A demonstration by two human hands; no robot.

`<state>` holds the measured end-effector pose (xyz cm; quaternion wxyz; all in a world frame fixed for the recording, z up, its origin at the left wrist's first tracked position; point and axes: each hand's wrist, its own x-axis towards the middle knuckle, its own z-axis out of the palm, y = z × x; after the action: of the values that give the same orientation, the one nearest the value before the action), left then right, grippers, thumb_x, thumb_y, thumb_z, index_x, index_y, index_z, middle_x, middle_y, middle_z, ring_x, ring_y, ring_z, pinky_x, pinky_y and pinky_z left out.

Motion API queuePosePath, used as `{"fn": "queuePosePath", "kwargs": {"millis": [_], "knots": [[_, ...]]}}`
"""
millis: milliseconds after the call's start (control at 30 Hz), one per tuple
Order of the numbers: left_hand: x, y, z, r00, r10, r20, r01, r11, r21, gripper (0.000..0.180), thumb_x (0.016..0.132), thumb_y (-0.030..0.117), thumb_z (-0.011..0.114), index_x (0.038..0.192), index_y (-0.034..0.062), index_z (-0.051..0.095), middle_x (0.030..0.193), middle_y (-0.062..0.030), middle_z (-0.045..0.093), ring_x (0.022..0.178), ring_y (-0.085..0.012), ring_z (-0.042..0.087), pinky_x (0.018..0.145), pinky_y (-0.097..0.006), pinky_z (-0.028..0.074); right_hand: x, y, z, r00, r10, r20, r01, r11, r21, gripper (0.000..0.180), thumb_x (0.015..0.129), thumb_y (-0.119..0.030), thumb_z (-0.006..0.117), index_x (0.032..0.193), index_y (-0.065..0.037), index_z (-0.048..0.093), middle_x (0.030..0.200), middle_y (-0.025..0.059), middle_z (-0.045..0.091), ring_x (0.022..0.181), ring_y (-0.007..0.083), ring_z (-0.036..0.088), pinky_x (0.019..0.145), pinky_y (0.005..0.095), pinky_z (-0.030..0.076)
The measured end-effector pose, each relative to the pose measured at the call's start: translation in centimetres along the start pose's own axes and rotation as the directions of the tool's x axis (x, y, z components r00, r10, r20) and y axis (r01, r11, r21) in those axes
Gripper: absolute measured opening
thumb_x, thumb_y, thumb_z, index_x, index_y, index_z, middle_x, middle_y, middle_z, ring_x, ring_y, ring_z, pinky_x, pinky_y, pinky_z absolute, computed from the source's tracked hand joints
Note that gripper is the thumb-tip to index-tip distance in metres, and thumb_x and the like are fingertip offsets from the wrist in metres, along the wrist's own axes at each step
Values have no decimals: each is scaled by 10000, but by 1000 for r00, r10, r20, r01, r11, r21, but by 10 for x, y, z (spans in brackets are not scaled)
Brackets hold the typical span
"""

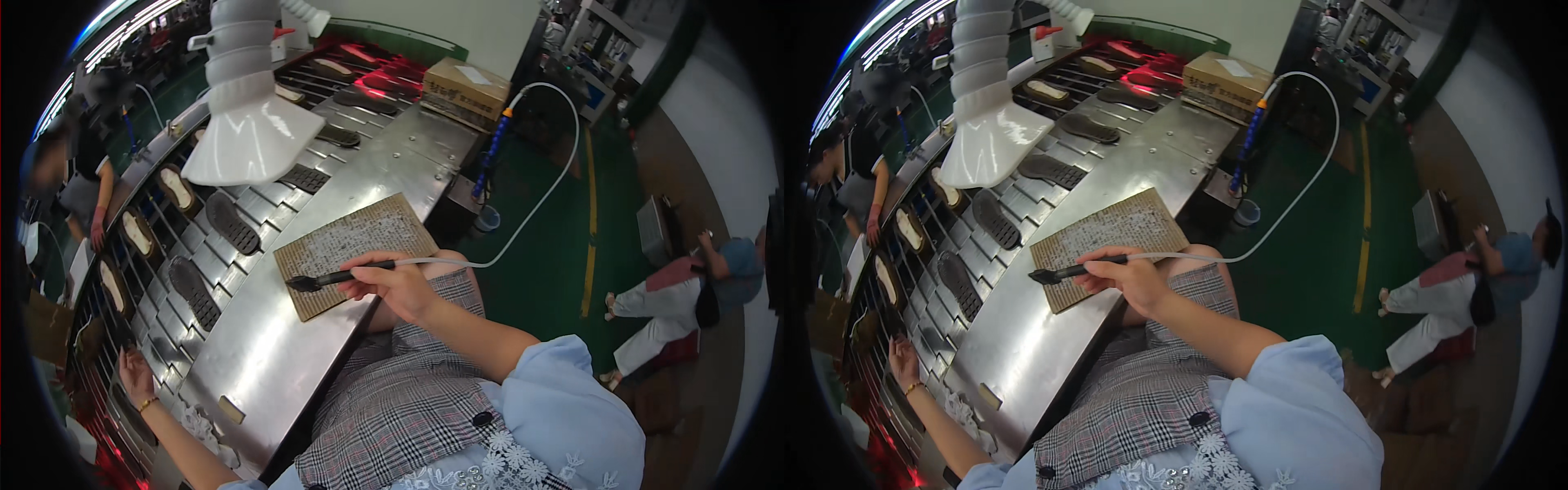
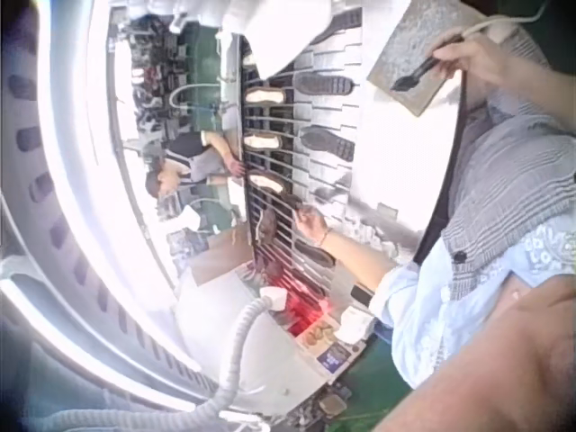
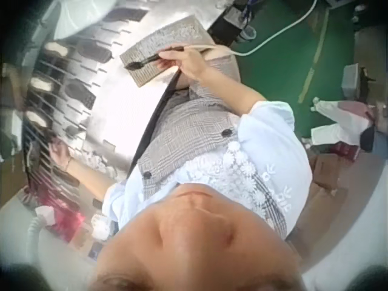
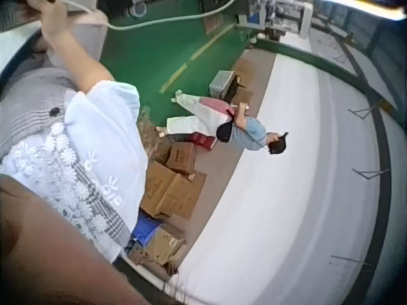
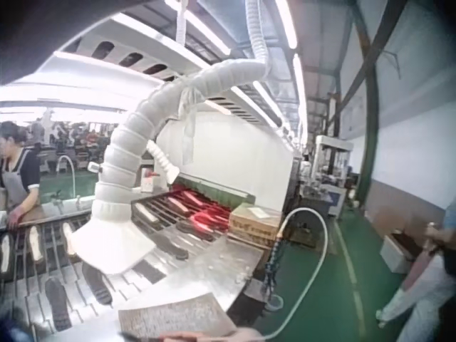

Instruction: The person applies a substance to the bottom of shoe soles using a brush. They repeatedly pick up a sole, apply the substance with the brush, and place it back on the conveyor belt. The process is repeated for multiple soles.

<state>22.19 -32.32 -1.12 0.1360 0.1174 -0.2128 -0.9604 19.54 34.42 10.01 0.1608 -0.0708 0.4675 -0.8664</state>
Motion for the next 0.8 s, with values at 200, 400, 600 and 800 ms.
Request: {"fn": "queuePosePath", "kwargs": {"millis": [200, 400, 600, 800], "knots": [[-147, -114, 177, 920, 257, 296, -255, 966, -49, 603, 981, 176, 488, 1505, 19, 235, 1409, -172, 374, 1194, -279, 469, 950, -396, 451, -6, -14, 18, 1000, -5, 29, 2, 995, 97, 282, 930, -127, 595, 1129, 71, 622, 936, 200, 704, 785, 211, 688, 736, 291, 551], [-199, -248, 249, 760, 209, 616, -151, 978, -146, 554, 1001, 241, 445, 1490, 36, 285, 1530, -201, 296, 1232, -312, 496, 969, -469, 484, -17, -19, 39, 983, 167, 80, -182, 946, 269, 285, 933, -192, 573, 1078, 43, 647, 865, 196, 712, 720, 187, 676, 694, 272, 538], [-236, -300, 249, 936, 5, 353, -30, 997, 65, 515, 1050, 309, 300, 1503, 68, 251, 1530, -154, 299, 1237, -287, 509, 923, -402, 550, -46, -22, 89, 975, 175, 134, -189, 977, 99, 255, 939, -138, 546, 1055, 68, 642, 838, 174, 709, 706, 231, 688, 643, 291, 540], [-233, -300, 263, 899, 296, 324, -345, 932, 106, 560, 1048, 424, 262, 1534, 160, 174, 1565, -74, 247, 1290, -277, 459, 948, -355, 537, -73, -18, 137, 679, -405, 612, 734, 384, -560, 241, 786, -27, 701, 1005, 61, 652, 820, 154, 694, 659, 221, 678, 573, 299, 544]]}}
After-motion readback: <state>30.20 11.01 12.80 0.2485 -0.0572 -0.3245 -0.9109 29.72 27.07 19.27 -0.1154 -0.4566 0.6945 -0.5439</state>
